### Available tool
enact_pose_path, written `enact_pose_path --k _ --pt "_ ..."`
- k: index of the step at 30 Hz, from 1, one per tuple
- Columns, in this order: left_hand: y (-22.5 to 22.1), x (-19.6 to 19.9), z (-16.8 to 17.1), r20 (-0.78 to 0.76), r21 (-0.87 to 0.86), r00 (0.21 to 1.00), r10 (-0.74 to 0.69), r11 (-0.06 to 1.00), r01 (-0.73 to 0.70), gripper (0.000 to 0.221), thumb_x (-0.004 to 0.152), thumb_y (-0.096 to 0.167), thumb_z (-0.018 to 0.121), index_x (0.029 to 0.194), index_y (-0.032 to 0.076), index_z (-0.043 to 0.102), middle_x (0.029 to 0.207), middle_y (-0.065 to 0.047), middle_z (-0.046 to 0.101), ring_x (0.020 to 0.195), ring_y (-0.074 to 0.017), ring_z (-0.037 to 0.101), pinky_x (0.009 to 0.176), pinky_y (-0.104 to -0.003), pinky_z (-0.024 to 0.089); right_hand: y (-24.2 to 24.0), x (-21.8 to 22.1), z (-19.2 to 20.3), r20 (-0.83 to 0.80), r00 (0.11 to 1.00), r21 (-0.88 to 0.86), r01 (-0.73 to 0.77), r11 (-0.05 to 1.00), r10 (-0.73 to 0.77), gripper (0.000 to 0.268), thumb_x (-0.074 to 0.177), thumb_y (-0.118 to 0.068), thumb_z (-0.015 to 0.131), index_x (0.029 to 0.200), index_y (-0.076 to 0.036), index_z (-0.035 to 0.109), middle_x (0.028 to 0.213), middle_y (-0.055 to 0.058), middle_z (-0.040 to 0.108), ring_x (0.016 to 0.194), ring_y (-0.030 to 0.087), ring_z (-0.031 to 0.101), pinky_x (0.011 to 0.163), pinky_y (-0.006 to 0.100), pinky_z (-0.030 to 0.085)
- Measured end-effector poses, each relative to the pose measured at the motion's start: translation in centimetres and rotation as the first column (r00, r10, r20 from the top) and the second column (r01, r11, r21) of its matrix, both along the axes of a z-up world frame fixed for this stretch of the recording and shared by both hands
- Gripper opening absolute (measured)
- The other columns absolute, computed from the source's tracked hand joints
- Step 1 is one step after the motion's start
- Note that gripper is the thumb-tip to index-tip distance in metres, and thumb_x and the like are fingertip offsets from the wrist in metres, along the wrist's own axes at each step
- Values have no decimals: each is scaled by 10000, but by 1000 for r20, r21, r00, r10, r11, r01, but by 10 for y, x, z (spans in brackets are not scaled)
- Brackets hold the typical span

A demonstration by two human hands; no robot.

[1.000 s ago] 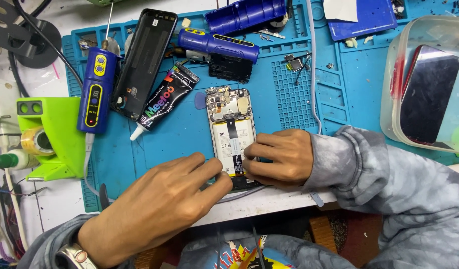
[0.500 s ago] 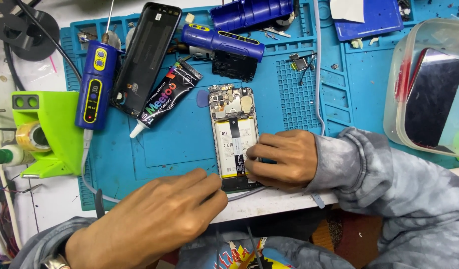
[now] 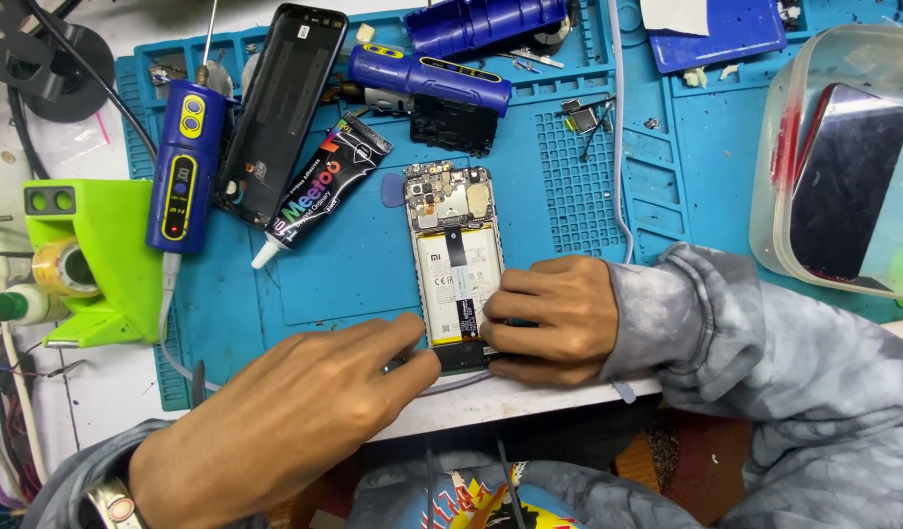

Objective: The person works on a disassembled smartphone placed on a blue mat, using a small metal tool to manipulate the battery and internal components. They then pick up the phone's screen assembly, align it with the main body, and press the edges to secure it.

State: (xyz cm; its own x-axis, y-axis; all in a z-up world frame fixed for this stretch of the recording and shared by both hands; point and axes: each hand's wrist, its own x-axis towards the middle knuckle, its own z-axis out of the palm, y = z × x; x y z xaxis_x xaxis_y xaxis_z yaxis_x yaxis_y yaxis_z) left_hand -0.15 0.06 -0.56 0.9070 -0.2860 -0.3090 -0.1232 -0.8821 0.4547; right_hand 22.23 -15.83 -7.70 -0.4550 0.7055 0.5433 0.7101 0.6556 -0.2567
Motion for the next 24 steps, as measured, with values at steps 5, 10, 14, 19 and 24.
enact_pose_path --k 5,10,14,19,24 --pt "-6 1 -4 74 96 997 0 995 -7 124 915 42 608 930 130 522 991 -84 546 693 -323 640 487 -503 525 -1 -4 0 -29 999 0 -13 1000 13 249 1001 -178 620 791 -56 566 730 60 530 581 222 492 433 322 351" --pt "-4 1 5 143 151 990 0 988 -21 218 854 30 621 1012 130 508 1064 -95 523 726 -308 634 516 -489 540 0 -4 2 -82 996 -69 -45 997 39 256 1009 -186 630 802 -40 591 719 70 539 579 230 511 445 326 379" --pt "-3 0 7 -61 11 998 -21 1000 22 467 683 -87 710 1046 110 493 1141 -126 485 821 -373 611 548 -535 532 1 -3 3 -91 995 -61 -35 998 29 261 1000 -182 639 784 -44 594 720 71 558 563 224 509 441 320 379" --pt "-23 0 -6 209 244 978 -21 969 -31 132 881 36 622 845 149 563 886 -64 553 730 -253 593 522 -432 528 0 -3 -1 -89 996 -43 -29 999 25 274 1002 -186 638 773 -48 578 708 72 547 551 216 488 420 323 359" --pt "-51 16 11 54 256 998 -36 966 22 178 853 79 675 1020 99 618 1093 -135 549 795 -314 666 517 -460 595 -2 3 1 -78 996 -79 -48 996 42 268 1028 -230 593 829 -52 574 737 66 527 592 227 497 445 336 392"
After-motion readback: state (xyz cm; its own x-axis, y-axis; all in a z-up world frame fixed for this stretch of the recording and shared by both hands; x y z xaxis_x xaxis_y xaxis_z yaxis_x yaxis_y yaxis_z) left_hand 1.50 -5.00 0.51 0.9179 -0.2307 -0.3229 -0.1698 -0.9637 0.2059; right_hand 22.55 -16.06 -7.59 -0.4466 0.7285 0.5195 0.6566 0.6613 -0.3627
